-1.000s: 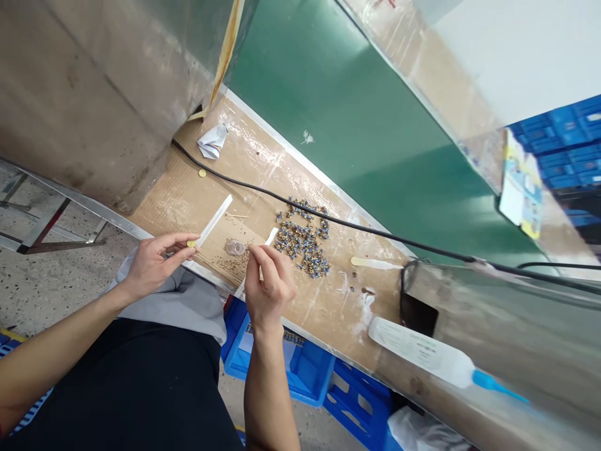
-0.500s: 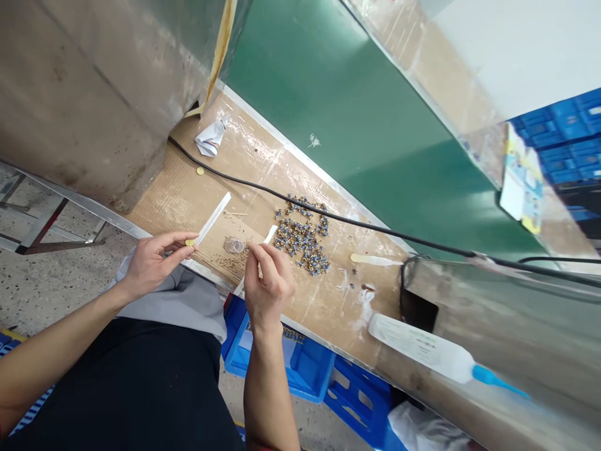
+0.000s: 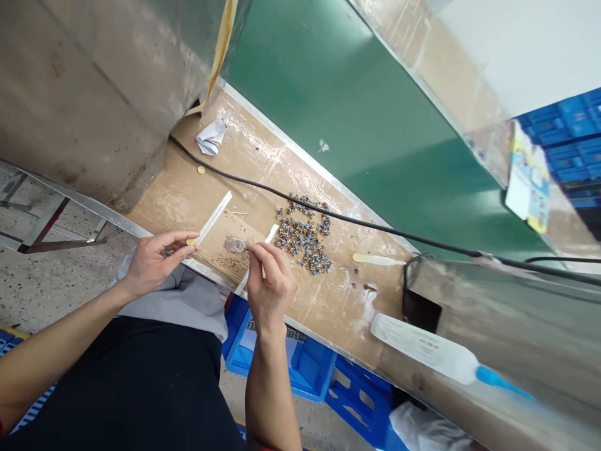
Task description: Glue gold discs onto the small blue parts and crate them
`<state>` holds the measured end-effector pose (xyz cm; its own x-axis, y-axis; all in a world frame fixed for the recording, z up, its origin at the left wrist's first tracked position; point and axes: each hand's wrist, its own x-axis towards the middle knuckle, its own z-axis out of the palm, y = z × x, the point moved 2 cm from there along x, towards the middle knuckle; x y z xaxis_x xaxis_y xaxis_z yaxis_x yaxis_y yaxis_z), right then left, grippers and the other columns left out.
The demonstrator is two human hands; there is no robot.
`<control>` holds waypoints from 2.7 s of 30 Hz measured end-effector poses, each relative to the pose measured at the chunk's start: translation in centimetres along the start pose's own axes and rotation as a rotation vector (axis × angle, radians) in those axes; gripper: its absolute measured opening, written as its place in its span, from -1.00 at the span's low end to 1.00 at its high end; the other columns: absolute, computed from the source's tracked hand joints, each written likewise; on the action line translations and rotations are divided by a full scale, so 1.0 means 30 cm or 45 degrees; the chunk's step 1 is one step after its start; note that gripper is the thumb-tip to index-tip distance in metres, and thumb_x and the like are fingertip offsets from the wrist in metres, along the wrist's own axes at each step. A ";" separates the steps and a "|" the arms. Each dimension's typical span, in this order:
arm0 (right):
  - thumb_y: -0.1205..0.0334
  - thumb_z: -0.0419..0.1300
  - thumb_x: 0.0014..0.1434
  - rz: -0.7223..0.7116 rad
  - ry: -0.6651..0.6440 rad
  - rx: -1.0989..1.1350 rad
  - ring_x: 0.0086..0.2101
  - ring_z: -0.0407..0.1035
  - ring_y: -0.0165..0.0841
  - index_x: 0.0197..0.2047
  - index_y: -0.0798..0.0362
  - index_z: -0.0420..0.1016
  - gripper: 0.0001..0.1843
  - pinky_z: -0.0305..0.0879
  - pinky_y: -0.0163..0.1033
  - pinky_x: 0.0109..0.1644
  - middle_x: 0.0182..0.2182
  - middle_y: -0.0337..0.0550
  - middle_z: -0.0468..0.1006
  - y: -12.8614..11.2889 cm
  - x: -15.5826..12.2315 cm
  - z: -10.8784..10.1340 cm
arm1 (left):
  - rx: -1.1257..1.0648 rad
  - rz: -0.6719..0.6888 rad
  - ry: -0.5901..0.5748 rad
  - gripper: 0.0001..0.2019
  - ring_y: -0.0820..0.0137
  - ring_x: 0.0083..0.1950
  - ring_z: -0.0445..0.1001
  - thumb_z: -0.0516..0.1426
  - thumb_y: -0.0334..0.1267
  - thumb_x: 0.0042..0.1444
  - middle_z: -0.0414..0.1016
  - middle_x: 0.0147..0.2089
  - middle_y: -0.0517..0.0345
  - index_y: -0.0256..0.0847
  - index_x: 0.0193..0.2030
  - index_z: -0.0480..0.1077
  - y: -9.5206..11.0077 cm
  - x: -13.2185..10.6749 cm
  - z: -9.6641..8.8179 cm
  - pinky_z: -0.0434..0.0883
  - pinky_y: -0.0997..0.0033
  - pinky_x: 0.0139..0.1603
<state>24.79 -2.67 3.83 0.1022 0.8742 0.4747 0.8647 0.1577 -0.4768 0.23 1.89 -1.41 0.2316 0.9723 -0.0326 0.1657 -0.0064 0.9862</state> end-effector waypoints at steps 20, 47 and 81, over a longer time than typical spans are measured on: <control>0.39 0.35 0.49 -0.050 0.111 -0.105 -0.09 0.69 -0.24 0.02 -0.04 0.76 -0.82 0.64 -0.10 0.04 -0.11 -0.09 0.77 0.010 -0.023 0.010 | -0.048 -0.042 -0.014 -0.74 0.36 -0.10 0.81 0.37 -0.20 0.41 0.83 -0.09 0.17 -0.06 0.20 0.73 0.012 -0.004 0.002 0.70 0.46 -0.05; 0.50 0.43 0.39 -0.009 0.098 0.362 -0.11 0.74 -0.25 0.11 -0.11 0.75 -0.65 0.74 -0.15 -0.02 -0.07 -0.16 0.80 -0.200 -0.069 -0.048 | -0.084 0.047 -0.257 -0.68 0.30 0.05 0.84 0.28 -0.34 0.51 0.83 0.11 0.17 -0.02 0.32 0.65 0.236 -0.094 0.064 0.73 0.41 0.18; 0.58 0.43 0.36 -0.325 0.084 0.205 -0.12 0.76 -0.22 0.26 -0.07 0.72 -0.49 0.78 -0.14 -0.07 -0.02 -0.09 0.81 -0.240 -0.079 -0.082 | 0.374 0.360 -0.278 -0.64 0.23 0.08 0.83 0.07 -0.38 0.64 0.80 0.13 -0.02 -0.17 0.48 0.36 0.301 -0.138 0.052 0.76 0.27 0.11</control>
<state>19.53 -6.99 7.95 -0.0717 0.7662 0.6386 0.7781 0.4435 -0.4448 2.27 -2.54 7.37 0.4978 0.8512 0.1663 0.3244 -0.3606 0.8745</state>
